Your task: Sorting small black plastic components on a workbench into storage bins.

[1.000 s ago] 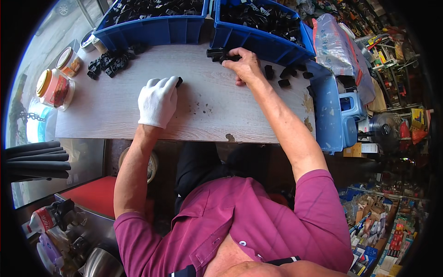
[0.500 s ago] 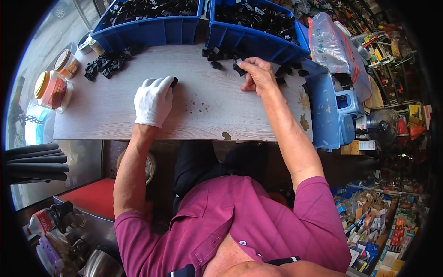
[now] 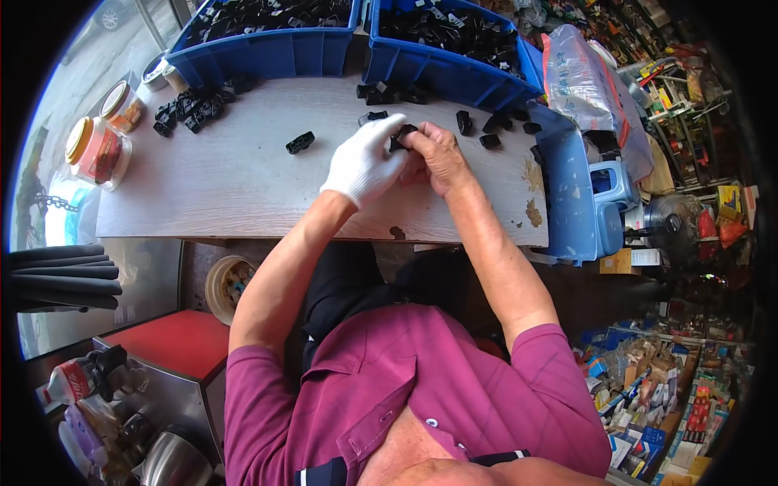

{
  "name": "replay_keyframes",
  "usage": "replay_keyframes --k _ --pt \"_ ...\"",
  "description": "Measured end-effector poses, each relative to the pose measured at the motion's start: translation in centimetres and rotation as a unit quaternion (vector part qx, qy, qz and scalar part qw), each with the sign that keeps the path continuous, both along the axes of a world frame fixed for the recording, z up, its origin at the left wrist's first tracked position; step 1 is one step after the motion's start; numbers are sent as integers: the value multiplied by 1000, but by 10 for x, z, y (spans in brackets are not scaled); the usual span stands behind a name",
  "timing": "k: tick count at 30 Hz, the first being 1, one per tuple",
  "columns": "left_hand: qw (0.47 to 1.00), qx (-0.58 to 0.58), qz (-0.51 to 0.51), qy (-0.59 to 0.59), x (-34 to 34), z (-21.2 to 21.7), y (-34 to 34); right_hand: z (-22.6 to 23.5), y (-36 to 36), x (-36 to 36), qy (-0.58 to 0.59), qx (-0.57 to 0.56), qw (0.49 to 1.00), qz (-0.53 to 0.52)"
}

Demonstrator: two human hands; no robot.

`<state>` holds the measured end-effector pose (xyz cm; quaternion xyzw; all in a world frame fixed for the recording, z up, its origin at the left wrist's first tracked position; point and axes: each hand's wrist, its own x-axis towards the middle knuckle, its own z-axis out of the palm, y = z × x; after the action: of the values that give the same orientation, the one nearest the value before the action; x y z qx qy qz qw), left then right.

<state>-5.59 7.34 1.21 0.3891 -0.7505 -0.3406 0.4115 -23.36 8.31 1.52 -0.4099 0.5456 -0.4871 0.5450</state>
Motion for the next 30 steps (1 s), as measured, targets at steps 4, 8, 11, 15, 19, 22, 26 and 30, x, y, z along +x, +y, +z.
replay_keyframes --k 4,8,11,15,19,22,26,30 --pt "997 -29 -71 -13 0 -3 -18 -3 6 7 -8 -8 1000 -8" --pt "992 50 -113 2 7 2 -23 -7 4 5 17 -31 999 7" --pt "997 -43 -16 -65 -9 -4 -15 -10 5 5 42 -17 999 3" --pt "994 -63 48 -75 -19 -14 -13 -9 5 13 45 -54 997 -31" --pt "993 -45 49 -100 -20 -12 -20 -16 5 13 47 -79 994 -54" --pt "996 14 -14 -90 -12 -11 -32 -19 4 13 29 -78 995 -58" --pt "994 -14 40 -100 -18 -19 -24 -19 4 14 49 -80 993 -68" --pt "996 -13 46 -70 -19 -18 -22 -25 3 14 46 -106 991 -72"
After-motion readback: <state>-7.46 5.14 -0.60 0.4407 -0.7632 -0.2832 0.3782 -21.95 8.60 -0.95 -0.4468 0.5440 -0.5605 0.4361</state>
